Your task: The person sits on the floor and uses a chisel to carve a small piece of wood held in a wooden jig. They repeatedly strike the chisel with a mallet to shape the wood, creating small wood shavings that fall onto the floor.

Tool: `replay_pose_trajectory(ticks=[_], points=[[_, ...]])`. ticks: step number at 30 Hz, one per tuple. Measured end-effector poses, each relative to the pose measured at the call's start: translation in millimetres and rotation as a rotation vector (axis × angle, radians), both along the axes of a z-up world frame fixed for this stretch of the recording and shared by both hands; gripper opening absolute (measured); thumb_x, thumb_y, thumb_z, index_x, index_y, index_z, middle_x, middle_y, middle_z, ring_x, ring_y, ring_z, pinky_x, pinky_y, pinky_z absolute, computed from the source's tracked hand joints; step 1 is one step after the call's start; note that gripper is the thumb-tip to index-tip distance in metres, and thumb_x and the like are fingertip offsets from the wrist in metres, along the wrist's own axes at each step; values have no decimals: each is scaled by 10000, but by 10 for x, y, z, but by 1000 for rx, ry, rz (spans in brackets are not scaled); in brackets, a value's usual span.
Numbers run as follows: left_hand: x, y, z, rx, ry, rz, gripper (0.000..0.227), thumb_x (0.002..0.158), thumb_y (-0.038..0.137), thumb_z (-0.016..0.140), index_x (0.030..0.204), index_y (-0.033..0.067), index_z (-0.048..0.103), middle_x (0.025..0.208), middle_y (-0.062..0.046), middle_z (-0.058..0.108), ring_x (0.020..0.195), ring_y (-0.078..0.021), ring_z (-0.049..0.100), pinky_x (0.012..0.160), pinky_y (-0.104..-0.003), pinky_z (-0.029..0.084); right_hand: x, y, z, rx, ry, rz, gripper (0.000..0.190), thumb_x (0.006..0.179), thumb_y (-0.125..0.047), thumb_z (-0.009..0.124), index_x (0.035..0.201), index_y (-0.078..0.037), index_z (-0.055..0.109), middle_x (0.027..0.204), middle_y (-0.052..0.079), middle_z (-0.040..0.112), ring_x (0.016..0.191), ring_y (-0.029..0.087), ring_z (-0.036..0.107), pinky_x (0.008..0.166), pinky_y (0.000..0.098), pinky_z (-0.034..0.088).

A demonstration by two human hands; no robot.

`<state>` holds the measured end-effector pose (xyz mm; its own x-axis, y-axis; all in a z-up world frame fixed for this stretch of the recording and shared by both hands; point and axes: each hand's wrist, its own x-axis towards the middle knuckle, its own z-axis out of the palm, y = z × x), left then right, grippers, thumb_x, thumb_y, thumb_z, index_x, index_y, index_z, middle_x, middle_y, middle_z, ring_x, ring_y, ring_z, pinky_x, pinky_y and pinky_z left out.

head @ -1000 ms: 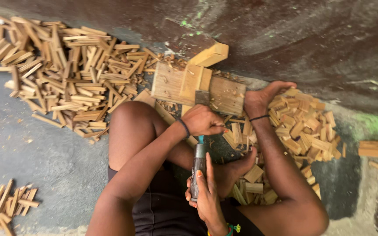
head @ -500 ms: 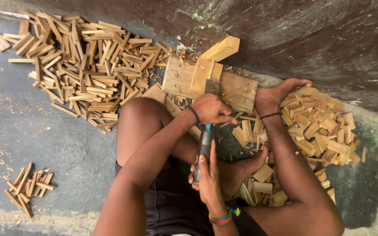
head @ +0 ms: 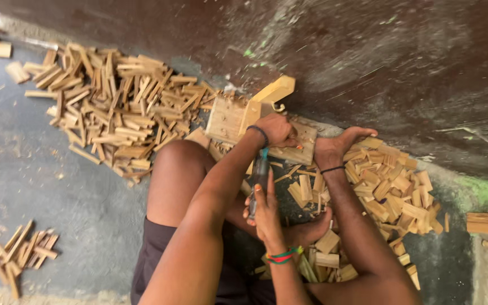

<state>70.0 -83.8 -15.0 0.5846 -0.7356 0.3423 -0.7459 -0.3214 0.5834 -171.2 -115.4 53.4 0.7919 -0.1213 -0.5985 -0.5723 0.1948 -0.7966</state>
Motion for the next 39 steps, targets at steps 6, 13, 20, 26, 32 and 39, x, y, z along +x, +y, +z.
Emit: replay_pose_trajectory(ticks=[6,13,20,26,32,39], points=[[-142,117,122,20,-15,29,506,907,618,643,751,152,765,673,-100,712,620,-337,694,590,-459,544,-59,13,-121,121,-46,-57,714,1031,-305,508,1635,-391,138,750,72,568,435,122,528,317,219,358],[-437,205,456,-141,63,12,490,892,617,654,781,155,775,624,-114,690,581,-349,681,552,-465,528,-106,-182,97,131,-79,-156,587,1050,-313,494,1609,-300,318,747,78,581,409,109,496,312,210,342],[-782,95,613,-270,31,-113,379,920,498,693,779,159,788,637,-118,686,589,-341,676,557,-443,526,-462,-201,355,55,-26,-232,600,1020,-250,504,1593,-284,327,720,98,584,386,122,491,295,224,332],[-1086,175,612,-288,94,-39,299,901,423,710,819,152,808,627,-132,681,555,-346,661,516,-455,509,-696,-213,500,5,20,-185,616,1015,-250,515,1599,-271,321,720,95,597,395,102,509,291,213,328],[-1233,292,555,-286,136,0,334,936,391,695,729,133,741,601,-123,656,558,-350,651,531,-472,506,-793,-168,508,21,19,-146,628,1012,-260,528,1604,-233,318,726,93,603,403,89,520,295,207,340],[-1278,257,559,-325,99,14,321,924,399,700,750,132,747,614,-118,660,562,-344,649,525,-468,508,-842,-230,517,23,27,-154,639,1001,-266,533,1601,-227,316,739,106,610,390,90,510,286,206,334]])
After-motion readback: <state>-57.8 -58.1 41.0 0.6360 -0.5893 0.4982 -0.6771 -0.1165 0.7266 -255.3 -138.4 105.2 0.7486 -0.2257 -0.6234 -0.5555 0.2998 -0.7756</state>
